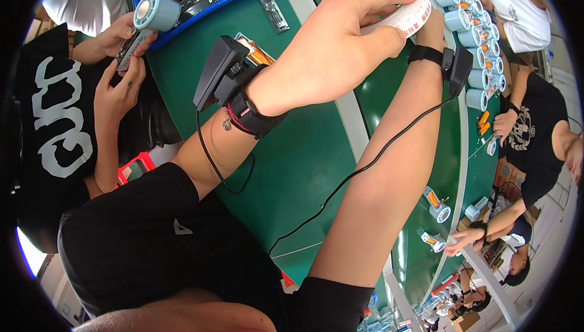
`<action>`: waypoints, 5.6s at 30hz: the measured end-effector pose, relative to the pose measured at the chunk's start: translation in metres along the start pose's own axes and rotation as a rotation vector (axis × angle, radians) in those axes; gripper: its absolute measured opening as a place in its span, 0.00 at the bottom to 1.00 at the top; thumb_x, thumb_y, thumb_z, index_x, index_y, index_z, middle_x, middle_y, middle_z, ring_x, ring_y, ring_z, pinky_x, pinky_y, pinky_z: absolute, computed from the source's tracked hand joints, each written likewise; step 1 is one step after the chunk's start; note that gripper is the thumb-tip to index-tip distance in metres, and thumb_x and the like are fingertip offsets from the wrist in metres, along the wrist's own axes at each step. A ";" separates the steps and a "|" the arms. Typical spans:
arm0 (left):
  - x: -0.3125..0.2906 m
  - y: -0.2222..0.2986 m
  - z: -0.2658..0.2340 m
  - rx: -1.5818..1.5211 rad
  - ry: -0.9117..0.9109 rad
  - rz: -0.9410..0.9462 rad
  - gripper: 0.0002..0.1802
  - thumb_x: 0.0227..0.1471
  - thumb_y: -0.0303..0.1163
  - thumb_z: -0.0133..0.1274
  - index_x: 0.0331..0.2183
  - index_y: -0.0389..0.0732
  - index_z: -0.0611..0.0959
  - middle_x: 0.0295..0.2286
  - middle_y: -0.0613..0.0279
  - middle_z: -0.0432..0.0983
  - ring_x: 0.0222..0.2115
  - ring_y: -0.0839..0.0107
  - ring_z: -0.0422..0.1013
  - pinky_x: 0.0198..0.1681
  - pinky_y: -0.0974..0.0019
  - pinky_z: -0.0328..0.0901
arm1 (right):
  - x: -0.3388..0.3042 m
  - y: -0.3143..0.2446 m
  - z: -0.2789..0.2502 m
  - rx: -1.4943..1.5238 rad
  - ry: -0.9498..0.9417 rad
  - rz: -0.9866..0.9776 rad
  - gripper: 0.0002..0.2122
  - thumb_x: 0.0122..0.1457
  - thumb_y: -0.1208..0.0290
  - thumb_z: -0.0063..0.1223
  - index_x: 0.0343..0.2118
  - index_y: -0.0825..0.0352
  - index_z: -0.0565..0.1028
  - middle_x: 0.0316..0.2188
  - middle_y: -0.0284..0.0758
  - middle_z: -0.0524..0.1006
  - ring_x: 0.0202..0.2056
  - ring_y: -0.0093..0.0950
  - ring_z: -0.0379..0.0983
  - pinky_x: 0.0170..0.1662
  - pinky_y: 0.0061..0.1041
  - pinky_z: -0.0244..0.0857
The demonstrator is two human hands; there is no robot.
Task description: The person peels adhesive strips from a roll of tape, applies them to a battery, and then presses a circuit board onto the battery. After setting the tape aside, the person picks up a fan housing and fits the battery and circuit board assembly into it.
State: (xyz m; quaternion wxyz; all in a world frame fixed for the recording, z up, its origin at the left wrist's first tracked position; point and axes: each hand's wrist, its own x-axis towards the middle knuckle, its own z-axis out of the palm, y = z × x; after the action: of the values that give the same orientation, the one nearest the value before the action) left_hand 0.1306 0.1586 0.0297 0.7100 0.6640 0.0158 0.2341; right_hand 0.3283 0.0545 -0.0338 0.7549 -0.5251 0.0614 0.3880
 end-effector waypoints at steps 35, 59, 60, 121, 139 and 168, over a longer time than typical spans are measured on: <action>-0.041 -0.004 0.096 0.274 -0.730 0.131 0.21 0.55 0.30 0.46 0.49 0.38 0.81 0.32 0.51 0.81 0.34 0.60 0.78 0.37 0.62 0.70 | -0.280 0.065 -0.047 -0.314 0.392 -0.849 0.14 0.53 0.88 0.58 0.40 0.67 0.70 0.33 0.40 0.77 0.34 0.21 0.72 0.34 0.16 0.66; -0.027 -0.014 0.087 0.226 -0.387 -0.089 0.22 0.62 0.41 0.49 0.47 0.33 0.80 0.19 0.63 0.72 0.19 0.76 0.65 0.24 0.66 0.61 | -0.174 0.075 -0.180 -0.820 1.048 -0.600 0.22 0.53 0.73 0.65 0.49 0.70 0.68 0.34 0.43 0.83 0.33 0.30 0.79 0.40 0.25 0.69; -0.026 -0.014 0.085 0.234 -0.387 -0.076 0.22 0.62 0.42 0.49 0.47 0.33 0.81 0.18 0.63 0.71 0.19 0.76 0.64 0.24 0.66 0.61 | -0.174 0.070 -0.169 -0.968 1.077 -0.532 0.23 0.53 0.71 0.65 0.49 0.69 0.68 0.34 0.43 0.83 0.36 0.32 0.80 0.44 0.28 0.69; -0.035 -0.010 0.083 0.264 -0.654 0.188 0.27 0.58 0.25 0.45 0.59 0.33 0.68 0.47 0.39 0.74 0.46 0.46 0.72 0.51 0.53 0.65 | -0.253 0.078 -0.032 -0.876 0.511 -1.146 0.12 0.55 0.85 0.60 0.41 0.68 0.74 0.44 0.37 0.73 0.40 0.24 0.73 0.35 0.20 0.73; -0.033 -0.008 0.081 0.353 -0.859 -0.004 0.24 0.56 0.25 0.48 0.55 0.33 0.74 0.30 0.43 0.77 0.32 0.48 0.74 0.37 0.55 0.69 | -0.271 0.074 -0.044 -1.318 0.636 -0.962 0.08 0.56 0.81 0.62 0.39 0.69 0.80 0.31 0.30 0.75 0.30 0.19 0.69 0.34 0.20 0.65; -0.024 -0.025 0.077 0.369 -0.595 0.036 0.22 0.58 0.27 0.45 0.53 0.31 0.74 0.29 0.43 0.76 0.33 0.48 0.74 0.39 0.50 0.67 | -0.132 0.007 -0.181 -1.530 0.511 -0.415 0.10 0.59 0.65 0.57 0.36 0.65 0.83 0.43 0.39 0.81 0.43 0.36 0.77 0.58 0.33 0.61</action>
State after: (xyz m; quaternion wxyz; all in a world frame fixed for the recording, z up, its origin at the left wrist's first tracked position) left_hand 0.1429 0.0783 0.0076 0.5473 0.8204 -0.1618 0.0360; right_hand 0.2899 -0.1654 -0.0526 0.2089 -0.9657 -0.1480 0.0445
